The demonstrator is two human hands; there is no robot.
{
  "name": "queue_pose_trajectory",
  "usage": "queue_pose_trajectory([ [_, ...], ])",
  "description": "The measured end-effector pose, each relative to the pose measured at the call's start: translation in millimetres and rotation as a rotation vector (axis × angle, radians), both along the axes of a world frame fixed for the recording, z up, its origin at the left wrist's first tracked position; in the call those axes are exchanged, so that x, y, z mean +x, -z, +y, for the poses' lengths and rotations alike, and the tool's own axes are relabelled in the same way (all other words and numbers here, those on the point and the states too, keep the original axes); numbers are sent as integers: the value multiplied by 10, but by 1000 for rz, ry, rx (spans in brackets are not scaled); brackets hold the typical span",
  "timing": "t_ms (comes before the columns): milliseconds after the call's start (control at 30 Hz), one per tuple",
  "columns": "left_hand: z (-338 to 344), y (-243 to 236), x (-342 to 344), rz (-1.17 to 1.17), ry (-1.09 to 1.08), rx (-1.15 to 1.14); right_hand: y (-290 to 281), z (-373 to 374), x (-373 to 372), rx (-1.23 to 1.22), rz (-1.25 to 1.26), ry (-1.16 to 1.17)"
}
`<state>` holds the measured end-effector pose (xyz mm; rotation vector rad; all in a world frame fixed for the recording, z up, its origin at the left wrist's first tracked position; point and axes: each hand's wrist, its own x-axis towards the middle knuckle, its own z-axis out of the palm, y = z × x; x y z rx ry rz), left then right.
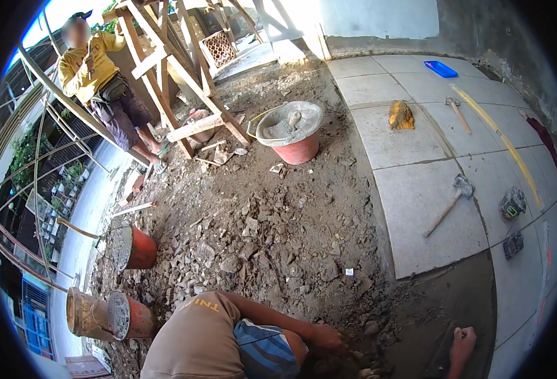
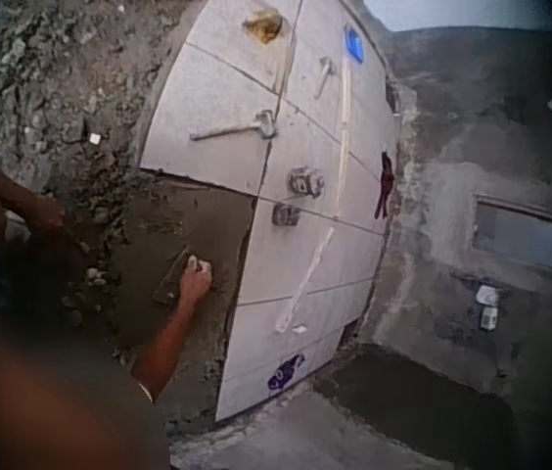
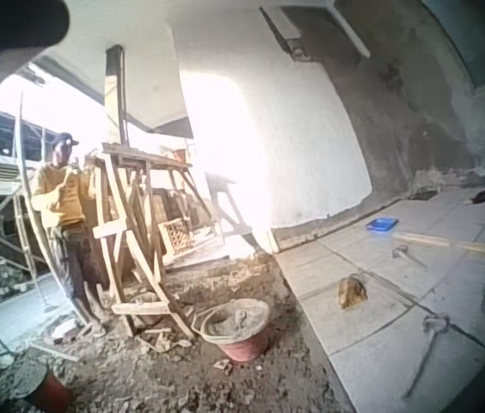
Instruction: Spread and level mortar on a floor surface in preparation for tiling.
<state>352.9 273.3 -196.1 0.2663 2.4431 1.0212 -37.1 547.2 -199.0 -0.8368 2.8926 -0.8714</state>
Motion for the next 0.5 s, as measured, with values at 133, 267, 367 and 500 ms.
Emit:
queue_pose_trajectory([
  [133,144,388,143,126,84,1,-480,-252,660,71,-315,-219],
  [267,202,298,206,230,-70,243,-855,-435,998,-130,-445,-193],
  [367,225,314,316,181,-29,280,-1050,-604,1236,-682,-1093,35],
  [500,314,433,351,390,-140,170,-839,-865,1539,-993,-1101,136],
])
